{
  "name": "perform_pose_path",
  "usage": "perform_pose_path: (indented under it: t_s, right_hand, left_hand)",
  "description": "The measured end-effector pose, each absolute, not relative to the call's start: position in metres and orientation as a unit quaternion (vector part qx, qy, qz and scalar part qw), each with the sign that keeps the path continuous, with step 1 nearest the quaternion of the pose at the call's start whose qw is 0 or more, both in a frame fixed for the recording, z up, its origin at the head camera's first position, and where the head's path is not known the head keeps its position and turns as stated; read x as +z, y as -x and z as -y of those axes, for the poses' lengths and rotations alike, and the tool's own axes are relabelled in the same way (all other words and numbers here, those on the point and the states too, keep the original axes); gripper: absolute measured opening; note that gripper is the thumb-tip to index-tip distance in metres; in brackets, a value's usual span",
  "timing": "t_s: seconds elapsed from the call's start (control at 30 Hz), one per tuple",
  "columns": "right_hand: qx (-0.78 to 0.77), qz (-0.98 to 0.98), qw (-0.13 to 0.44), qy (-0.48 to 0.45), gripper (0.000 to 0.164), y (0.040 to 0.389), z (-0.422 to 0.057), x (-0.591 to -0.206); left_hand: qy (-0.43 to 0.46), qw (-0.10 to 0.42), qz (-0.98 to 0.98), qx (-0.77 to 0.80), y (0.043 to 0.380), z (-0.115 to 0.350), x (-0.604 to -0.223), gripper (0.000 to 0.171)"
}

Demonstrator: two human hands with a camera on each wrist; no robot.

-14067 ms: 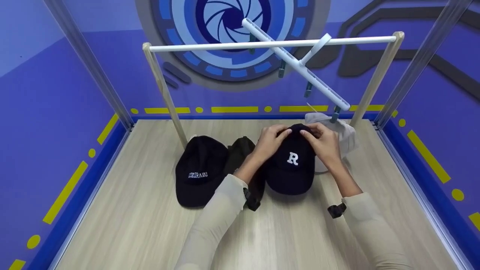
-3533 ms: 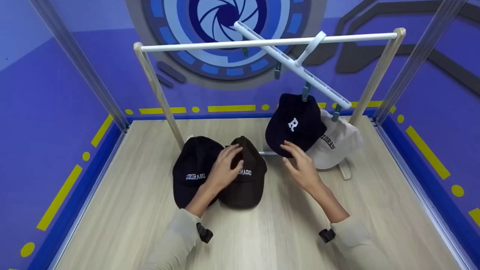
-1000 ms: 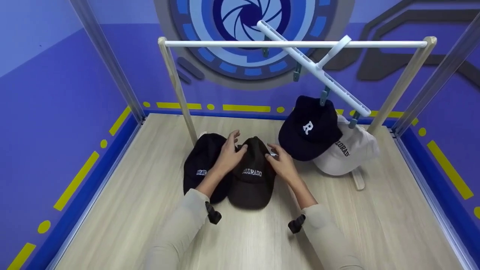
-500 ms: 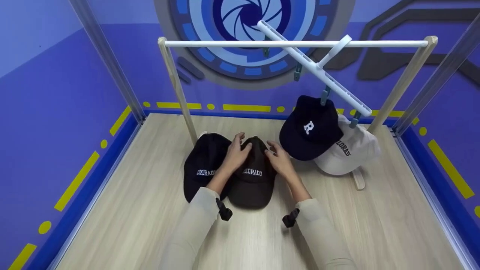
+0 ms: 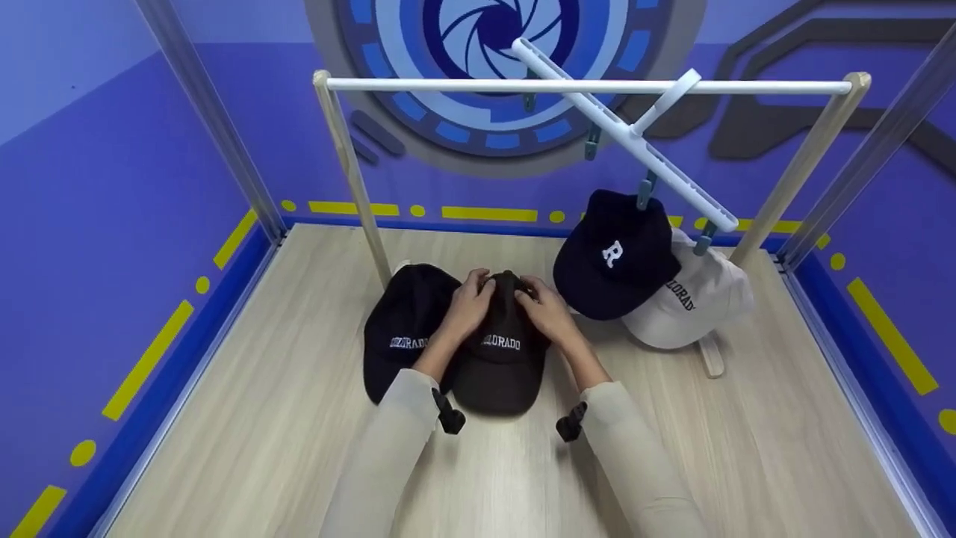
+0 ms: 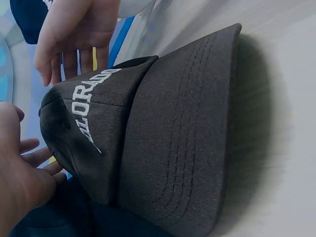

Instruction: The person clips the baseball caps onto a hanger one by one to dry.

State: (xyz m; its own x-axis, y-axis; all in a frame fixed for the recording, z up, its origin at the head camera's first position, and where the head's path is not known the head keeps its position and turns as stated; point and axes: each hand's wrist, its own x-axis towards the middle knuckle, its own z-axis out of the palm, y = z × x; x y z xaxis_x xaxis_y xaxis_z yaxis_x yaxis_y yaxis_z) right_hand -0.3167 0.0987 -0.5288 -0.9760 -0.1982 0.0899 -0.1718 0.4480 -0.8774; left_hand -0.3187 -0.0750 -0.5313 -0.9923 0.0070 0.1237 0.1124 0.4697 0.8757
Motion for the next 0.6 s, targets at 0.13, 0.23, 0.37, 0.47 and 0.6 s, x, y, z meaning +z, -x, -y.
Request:
perform_pose_path:
  t_s: [0.13,0.23,0.37,0.47,0.6]
  right_hand:
    - [-0.525,-0.843,0.016,0.116,0.043,0.319,-0.097,-0.530]
    - [-0.530,-0.840,0.028,0.111,0.041,0.319,-0.096,-0.532]
    - [-0.525,-0.843,0.043,0.107,0.041,0.320,-0.095,-0.536]
    - [-0.532,-0.840,0.037,0.100,0.039,0.321,-0.096,-0.539]
    - [-0.536,-0.838,0.024,0.100,0.035,0.321,-0.097,-0.542]
  left_hand:
    - [0.033,0.045,0.850,-0.523,0.320,0.076,-0.534,0.038]
    - [0.033,0.035,0.854,-0.518,0.319,0.079,-0.536,0.038]
    - [0.042,0.041,0.864,-0.500,0.318,0.081,-0.540,0.034]
    - [0.061,0.063,0.864,-0.496,0.319,0.082,-0.540,0.028]
    - [0.077,0.079,0.863,-0.493,0.319,0.083,-0.542,0.023]
